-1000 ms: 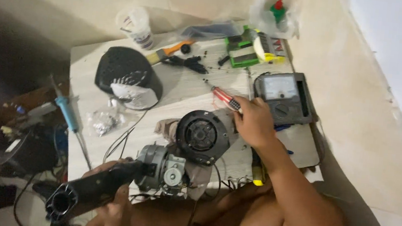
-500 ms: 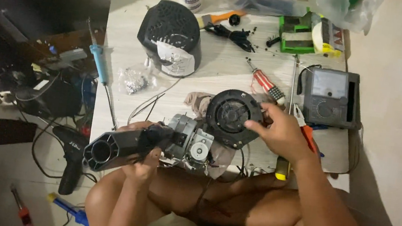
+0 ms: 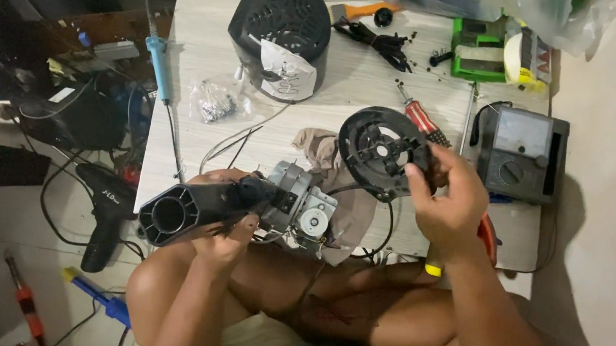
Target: The person sits on the floor and works on a disassembled electrical device, likely a motor. They handle the motor housing and internal components, using a screwdriver to tighten screws and a multimeter to test connections. The person also picks up and examines a black plastic casing part.
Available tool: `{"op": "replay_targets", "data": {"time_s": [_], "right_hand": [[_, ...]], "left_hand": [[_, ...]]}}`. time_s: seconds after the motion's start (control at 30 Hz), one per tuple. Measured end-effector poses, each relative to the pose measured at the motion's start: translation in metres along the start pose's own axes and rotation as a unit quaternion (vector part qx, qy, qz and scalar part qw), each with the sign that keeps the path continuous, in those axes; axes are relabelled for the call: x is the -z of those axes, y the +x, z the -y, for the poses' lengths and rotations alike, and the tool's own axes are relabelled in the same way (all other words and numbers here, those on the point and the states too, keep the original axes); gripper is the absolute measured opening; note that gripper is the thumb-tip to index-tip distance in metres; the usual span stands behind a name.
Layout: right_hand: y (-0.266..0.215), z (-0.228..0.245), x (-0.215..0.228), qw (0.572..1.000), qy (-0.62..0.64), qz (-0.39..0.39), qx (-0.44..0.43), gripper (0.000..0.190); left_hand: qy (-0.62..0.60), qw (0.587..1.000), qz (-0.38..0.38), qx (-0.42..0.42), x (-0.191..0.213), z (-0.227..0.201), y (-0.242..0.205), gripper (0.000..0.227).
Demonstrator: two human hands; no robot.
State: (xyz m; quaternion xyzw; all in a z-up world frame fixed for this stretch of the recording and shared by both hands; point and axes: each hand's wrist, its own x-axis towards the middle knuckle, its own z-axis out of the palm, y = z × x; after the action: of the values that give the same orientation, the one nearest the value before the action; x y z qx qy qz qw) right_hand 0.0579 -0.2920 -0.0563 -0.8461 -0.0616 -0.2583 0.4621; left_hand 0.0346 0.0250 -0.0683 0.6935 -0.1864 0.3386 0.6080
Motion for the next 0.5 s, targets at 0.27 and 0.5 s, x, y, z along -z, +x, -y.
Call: {"op": "replay_targets", "data": {"time_s": [0.27,0.5], "right_hand": [[-0.026,-0.02,-0.027,0.941,-0.233,-0.011,0.245,0.032],[-0.027,0.013,-0.032,0.944,-0.198,0.018,0.262,0.036]], "left_hand": [[-0.137,0.972,0.035,0.185,0.005,-0.023,-0.005,0.059],[0.039,0.998,0.046,0.004,0.008,-0.007,0.003,0.062]]}}
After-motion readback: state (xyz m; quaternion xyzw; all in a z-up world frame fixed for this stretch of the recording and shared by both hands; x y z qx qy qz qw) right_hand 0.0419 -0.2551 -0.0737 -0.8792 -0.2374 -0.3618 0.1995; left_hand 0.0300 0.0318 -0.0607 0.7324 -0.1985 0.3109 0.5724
